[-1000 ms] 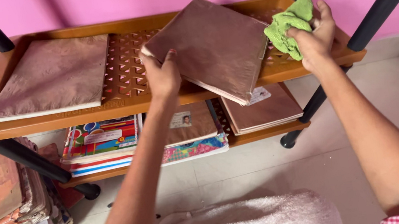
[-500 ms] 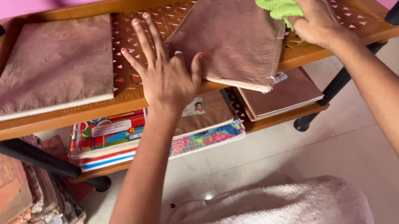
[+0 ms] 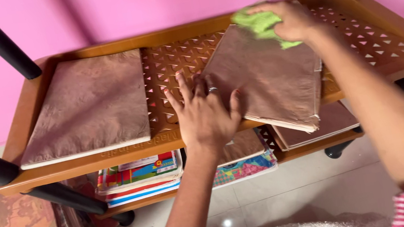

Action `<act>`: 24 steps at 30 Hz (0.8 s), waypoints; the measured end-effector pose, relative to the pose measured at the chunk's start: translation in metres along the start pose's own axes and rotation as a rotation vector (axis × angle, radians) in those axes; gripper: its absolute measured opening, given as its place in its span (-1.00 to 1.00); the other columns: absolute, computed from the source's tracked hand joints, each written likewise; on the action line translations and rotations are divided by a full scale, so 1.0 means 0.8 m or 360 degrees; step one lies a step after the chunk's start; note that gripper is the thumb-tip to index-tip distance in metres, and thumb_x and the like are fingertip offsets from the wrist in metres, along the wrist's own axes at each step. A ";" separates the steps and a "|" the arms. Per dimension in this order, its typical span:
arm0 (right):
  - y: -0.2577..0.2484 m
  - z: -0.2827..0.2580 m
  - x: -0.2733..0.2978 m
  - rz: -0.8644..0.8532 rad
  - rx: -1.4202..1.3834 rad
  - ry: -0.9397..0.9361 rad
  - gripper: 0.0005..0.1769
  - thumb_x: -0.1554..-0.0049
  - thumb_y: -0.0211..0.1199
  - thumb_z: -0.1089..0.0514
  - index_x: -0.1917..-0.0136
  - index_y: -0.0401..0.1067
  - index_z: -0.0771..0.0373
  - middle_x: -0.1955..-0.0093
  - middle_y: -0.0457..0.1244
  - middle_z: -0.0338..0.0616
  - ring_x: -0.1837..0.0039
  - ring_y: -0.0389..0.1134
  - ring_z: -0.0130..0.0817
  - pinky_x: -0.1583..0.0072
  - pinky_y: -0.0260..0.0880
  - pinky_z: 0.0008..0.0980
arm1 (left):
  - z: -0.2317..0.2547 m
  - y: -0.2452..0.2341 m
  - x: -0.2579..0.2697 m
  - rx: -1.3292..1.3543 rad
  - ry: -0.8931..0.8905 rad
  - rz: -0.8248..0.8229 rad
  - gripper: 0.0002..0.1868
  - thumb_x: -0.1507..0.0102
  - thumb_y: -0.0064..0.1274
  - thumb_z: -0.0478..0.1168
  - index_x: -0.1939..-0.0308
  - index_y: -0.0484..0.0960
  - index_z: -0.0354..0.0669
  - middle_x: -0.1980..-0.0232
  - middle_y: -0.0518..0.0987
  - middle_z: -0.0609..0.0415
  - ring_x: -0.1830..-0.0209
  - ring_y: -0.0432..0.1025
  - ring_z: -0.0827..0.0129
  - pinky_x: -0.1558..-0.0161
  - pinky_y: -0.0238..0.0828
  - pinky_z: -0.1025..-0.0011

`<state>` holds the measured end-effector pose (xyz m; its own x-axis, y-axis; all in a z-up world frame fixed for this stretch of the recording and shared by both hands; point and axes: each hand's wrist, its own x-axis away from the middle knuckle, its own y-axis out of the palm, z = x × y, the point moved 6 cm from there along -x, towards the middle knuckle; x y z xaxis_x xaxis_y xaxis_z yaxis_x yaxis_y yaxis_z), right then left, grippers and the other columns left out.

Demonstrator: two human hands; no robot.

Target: The person wipes the covers of several notebooks one by one with a cloth and organizes them on a shelf.

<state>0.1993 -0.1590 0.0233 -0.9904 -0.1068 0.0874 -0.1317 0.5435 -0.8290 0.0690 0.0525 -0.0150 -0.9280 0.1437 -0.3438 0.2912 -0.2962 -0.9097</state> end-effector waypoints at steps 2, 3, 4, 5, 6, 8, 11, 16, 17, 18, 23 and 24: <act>0.023 0.003 -0.011 0.0113 0.0639 0.0142 -0.20 -0.17 0.02 0.41 -0.53 0.17 -0.32 -0.52 0.09 -0.15 -0.25 0.26 -0.25 -0.17 0.40 -0.30 | -0.002 -0.003 0.003 0.0003 -0.0049 -0.0029 -0.16 -0.29 -0.44 0.28 -0.38 0.33 -0.33 -0.51 0.17 -0.23 -0.61 -0.31 -0.18 -0.43 -0.50 -0.35; 0.038 -0.006 -0.016 0.0010 0.0519 -0.0080 -0.15 -0.09 -0.01 0.48 -0.50 0.22 -0.29 -0.53 0.07 -0.16 -0.28 0.23 -0.27 -0.17 0.41 -0.31 | 0.000 -0.004 0.004 -0.0001 -0.0070 -0.0041 -0.16 -0.29 -0.43 0.28 -0.38 0.33 -0.33 -0.51 0.17 -0.23 -0.62 -0.31 -0.16 -0.43 -0.51 -0.36; 0.052 -0.017 -0.018 -0.0092 0.0398 -0.0301 -0.09 -0.02 -0.03 0.56 -0.47 0.27 -0.25 -0.54 0.06 -0.18 -0.31 0.20 -0.30 -0.17 0.41 -0.31 | 0.001 -0.005 0.004 -0.0006 -0.0091 -0.0053 -0.15 -0.29 -0.41 0.29 -0.38 0.33 -0.33 -0.52 0.18 -0.22 -0.62 -0.31 -0.14 -0.43 -0.52 -0.38; 0.061 -0.031 -0.017 -0.0193 0.0270 -0.0524 -0.03 0.06 -0.05 0.63 -0.44 0.32 -0.22 -0.55 0.05 -0.19 -0.34 0.17 -0.32 -0.17 0.42 -0.32 | 0.003 -0.012 0.004 -0.0028 -0.0084 0.0058 -0.15 -0.27 -0.39 0.29 -0.37 0.34 -0.34 -0.50 0.18 -0.24 -0.61 -0.32 -0.13 -0.41 -0.53 -0.38; 0.057 -0.037 -0.015 -0.0337 0.0009 -0.0553 -0.10 0.01 -0.03 0.58 -0.44 0.32 -0.19 -0.57 0.05 -0.21 -0.37 0.16 -0.39 -0.23 0.38 -0.37 | 0.005 -0.018 0.004 -0.0050 -0.0076 0.0168 -0.14 -0.25 -0.37 0.29 -0.37 0.35 -0.34 -0.48 0.18 -0.25 -0.59 -0.33 -0.13 -0.39 -0.54 -0.39; 0.037 -0.051 -0.006 -0.0645 -0.0527 -0.0607 -0.24 -0.08 0.01 0.48 -0.44 0.34 -0.15 -0.63 0.07 -0.26 -0.45 0.13 -0.53 -0.34 0.30 -0.46 | 0.003 -0.022 0.006 -0.0077 -0.0111 0.0189 -0.14 -0.22 -0.35 0.30 -0.33 0.37 -0.33 -0.48 0.15 -0.25 -0.58 -0.36 -0.13 -0.37 -0.58 -0.40; 0.006 -0.025 -0.024 -0.0121 -0.0297 0.0145 -0.26 -0.24 -0.07 0.34 -0.57 0.13 -0.32 -0.59 0.16 -0.11 -0.38 0.26 -0.02 -0.30 0.36 -0.11 | -0.001 -0.015 0.006 -0.0074 -0.0190 -0.0046 -0.17 -0.24 -0.36 0.30 -0.28 0.44 -0.31 -0.55 0.09 -0.20 -0.61 -0.42 -0.12 -0.38 -0.63 -0.41; 0.083 -0.045 -0.008 -0.0062 0.0224 -0.0515 -0.01 0.06 -0.12 0.64 -0.46 0.22 -0.21 -0.65 -0.11 -0.24 -0.58 -0.06 -0.23 -0.45 0.04 -0.08 | 0.002 -0.022 0.007 -0.0095 -0.0216 -0.0103 -0.18 -0.24 -0.40 0.30 -0.29 0.45 -0.27 -0.55 0.11 -0.07 -0.62 -0.37 -0.02 -0.39 -0.68 -0.45; 0.093 -0.055 0.005 -0.0090 0.0247 -0.0741 -0.01 0.09 -0.11 0.65 -0.45 0.25 -0.17 -0.64 -0.10 -0.19 -0.63 -0.17 -0.22 -0.51 -0.13 -0.07 | 0.001 -0.021 0.008 -0.0113 -0.0231 -0.0163 -0.19 -0.25 -0.42 0.29 -0.29 0.45 -0.25 -0.56 0.09 -0.07 -0.63 -0.37 -0.02 -0.40 -0.69 -0.44; 0.099 -0.059 0.018 -0.0068 0.0302 -0.0812 -0.02 0.09 -0.11 0.64 -0.44 0.27 -0.17 -0.63 -0.06 -0.20 -0.63 -0.14 -0.21 -0.51 -0.09 -0.06 | 0.000 -0.019 0.009 -0.0130 -0.0246 -0.0223 -0.20 -0.26 -0.43 0.29 -0.29 0.45 -0.22 -0.58 0.07 -0.07 -0.64 -0.38 -0.01 -0.40 -0.70 -0.42; 0.103 -0.076 0.097 0.0040 0.0273 -0.0994 -0.11 0.04 -0.03 0.59 -0.45 0.33 -0.11 -0.59 0.05 -0.09 -0.62 -0.02 -0.04 -0.53 0.07 -0.03 | 0.004 -0.018 0.011 -0.0174 -0.0217 -0.0252 -0.13 -0.27 -0.50 0.34 -0.43 0.18 -0.24 -0.56 0.04 -0.15 -0.61 -0.36 -0.05 -0.37 -0.72 -0.38; 0.104 -0.074 0.108 -0.0028 0.0230 -0.0808 -0.10 0.03 -0.05 0.57 -0.45 0.32 -0.14 -0.62 0.00 -0.13 -0.57 0.07 -0.06 -0.38 0.21 0.02 | 0.004 -0.016 0.012 -0.0194 -0.0202 -0.0240 -0.10 -0.27 -0.50 0.34 -0.45 0.12 -0.28 -0.55 0.03 -0.16 -0.59 -0.36 -0.07 -0.36 -0.72 -0.37</act>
<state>0.1005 -0.0741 -0.0053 -0.8387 -0.5245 -0.1469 -0.1058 0.4215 -0.9006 0.0552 0.0547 -0.0059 -0.9827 0.0556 -0.1765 0.1655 -0.1627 -0.9727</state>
